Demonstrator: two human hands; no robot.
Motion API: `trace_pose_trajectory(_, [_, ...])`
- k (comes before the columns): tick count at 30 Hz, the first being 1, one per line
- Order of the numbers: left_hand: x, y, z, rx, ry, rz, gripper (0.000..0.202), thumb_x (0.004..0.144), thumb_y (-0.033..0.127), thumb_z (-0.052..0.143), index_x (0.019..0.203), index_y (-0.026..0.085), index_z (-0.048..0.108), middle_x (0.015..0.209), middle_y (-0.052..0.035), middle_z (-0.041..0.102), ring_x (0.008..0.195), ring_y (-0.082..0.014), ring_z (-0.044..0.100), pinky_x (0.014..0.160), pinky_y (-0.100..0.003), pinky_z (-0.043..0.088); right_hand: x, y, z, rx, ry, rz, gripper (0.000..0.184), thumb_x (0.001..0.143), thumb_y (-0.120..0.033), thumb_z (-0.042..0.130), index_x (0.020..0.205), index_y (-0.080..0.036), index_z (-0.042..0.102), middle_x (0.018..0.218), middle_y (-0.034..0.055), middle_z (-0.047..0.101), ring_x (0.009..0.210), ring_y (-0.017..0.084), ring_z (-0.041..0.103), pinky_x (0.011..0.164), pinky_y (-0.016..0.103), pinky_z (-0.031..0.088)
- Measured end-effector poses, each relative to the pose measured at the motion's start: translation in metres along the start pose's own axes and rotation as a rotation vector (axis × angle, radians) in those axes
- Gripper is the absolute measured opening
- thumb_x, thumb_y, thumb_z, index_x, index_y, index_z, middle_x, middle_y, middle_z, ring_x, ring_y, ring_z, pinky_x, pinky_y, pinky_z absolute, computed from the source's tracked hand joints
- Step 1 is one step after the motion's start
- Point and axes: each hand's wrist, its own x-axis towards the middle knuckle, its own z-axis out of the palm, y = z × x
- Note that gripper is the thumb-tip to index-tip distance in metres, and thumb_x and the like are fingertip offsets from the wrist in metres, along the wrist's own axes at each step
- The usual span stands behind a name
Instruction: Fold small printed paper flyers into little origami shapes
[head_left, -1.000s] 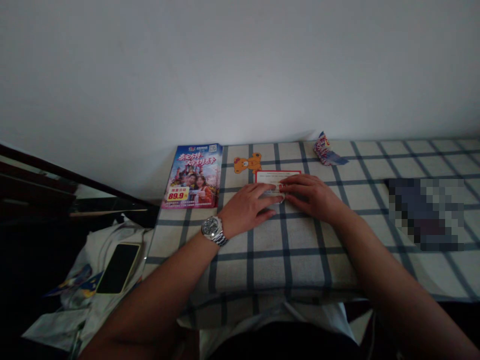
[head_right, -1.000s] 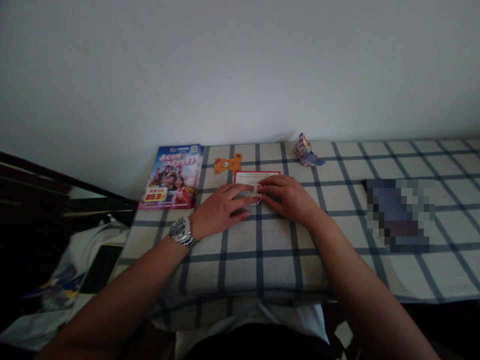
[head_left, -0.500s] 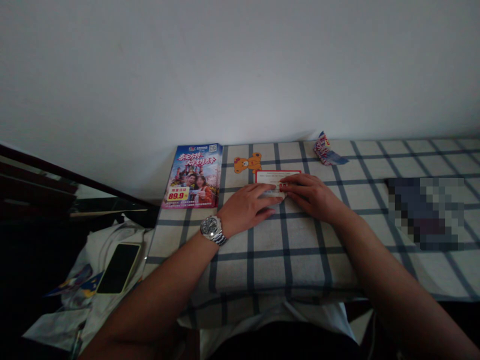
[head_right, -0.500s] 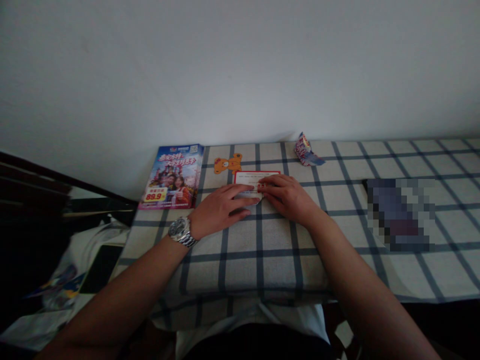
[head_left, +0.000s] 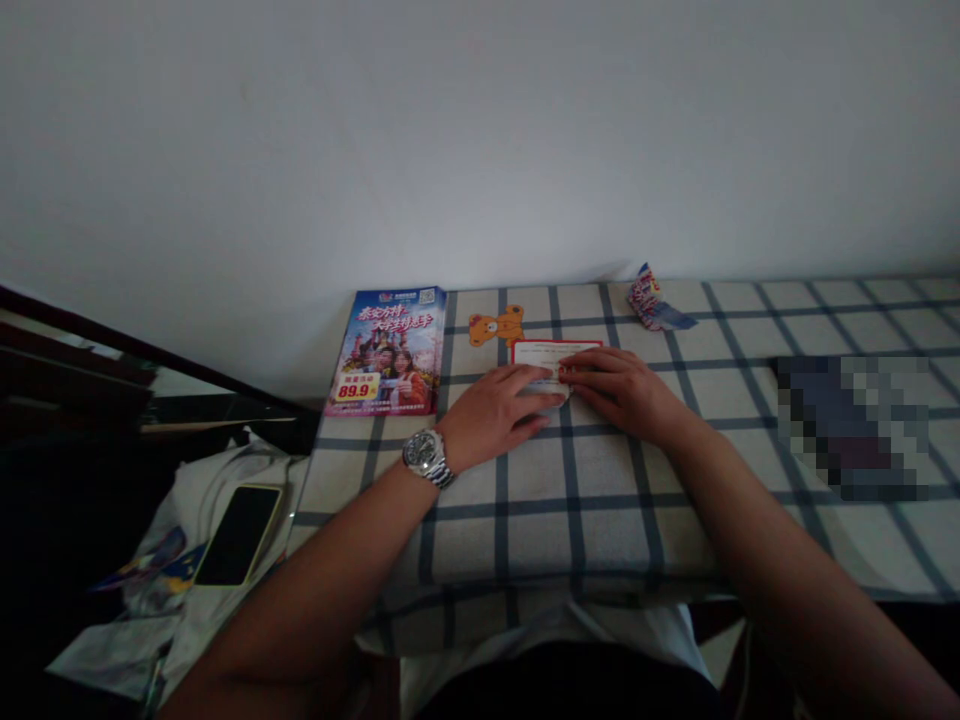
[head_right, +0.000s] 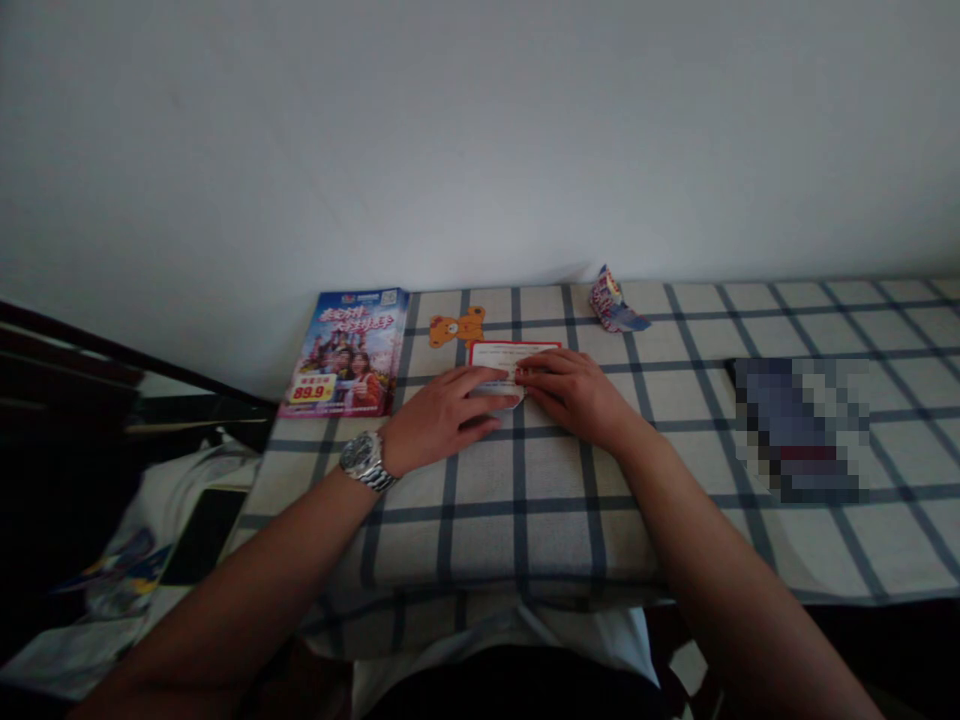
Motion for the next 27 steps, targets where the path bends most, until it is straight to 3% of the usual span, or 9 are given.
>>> trace_pose_trajectory(7, [-0.002,-0.004,-0.005,0.082,0.119,-0.077,0.052,0.095,0.033,0.074,0.144,0.028,0.060,0.160,-0.0127,0.043,0.149,-0.0353,0.040,0.125,-0.064,0.035,0.000,0.001,0.000,-0.004,-0.024,0.004,0.030,0.104,-0.025,0.057,0.129,-0.025,0.074,0.133,0.0118,0.071,0.124,0.031,0.066,0.103,0.052,0.054])
trace_pose_trajectory(13, [0.000,-0.003,-0.006,-0.029,0.144,-0.144,0.054,0.096,0.025,0.071,0.147,0.026,0.054,0.159,-0.0139,0.040,0.147,-0.0323,0.045,0.120,-0.056,0.046,0.001,-0.001,-0.003,0.030,-0.032,0.010,0.030,0.104,-0.026,0.057,0.130,-0.026,0.073,0.134,0.0102,0.071,0.125,0.029,0.066,0.108,0.053,0.052])
trace_pose_trajectory(18, [0.002,-0.001,-0.008,-0.117,0.150,-0.104,0.055,0.096,0.017,0.067,0.147,0.028,0.050,0.163,-0.0124,0.036,0.150,-0.0313,0.043,0.121,-0.056,0.046,0.001,-0.001,-0.002,0.050,-0.024,0.008,0.030,0.103,-0.027,0.058,0.130,-0.028,0.073,0.134,0.0093,0.072,0.126,0.029,0.066,0.107,0.052,0.053])
trace_pose_trajectory(27, [0.004,0.002,-0.009,-0.152,0.150,-0.098,0.032,0.103,0.008,0.049,0.130,0.024,0.054,0.167,-0.0117,0.034,0.150,-0.0271,0.045,0.119,-0.052,0.050,0.002,-0.003,-0.005,0.060,-0.024,0.004,0.028,0.102,-0.025,0.060,0.127,-0.028,0.072,0.133,0.0085,0.072,0.125,0.028,0.067,0.105,0.048,0.054])
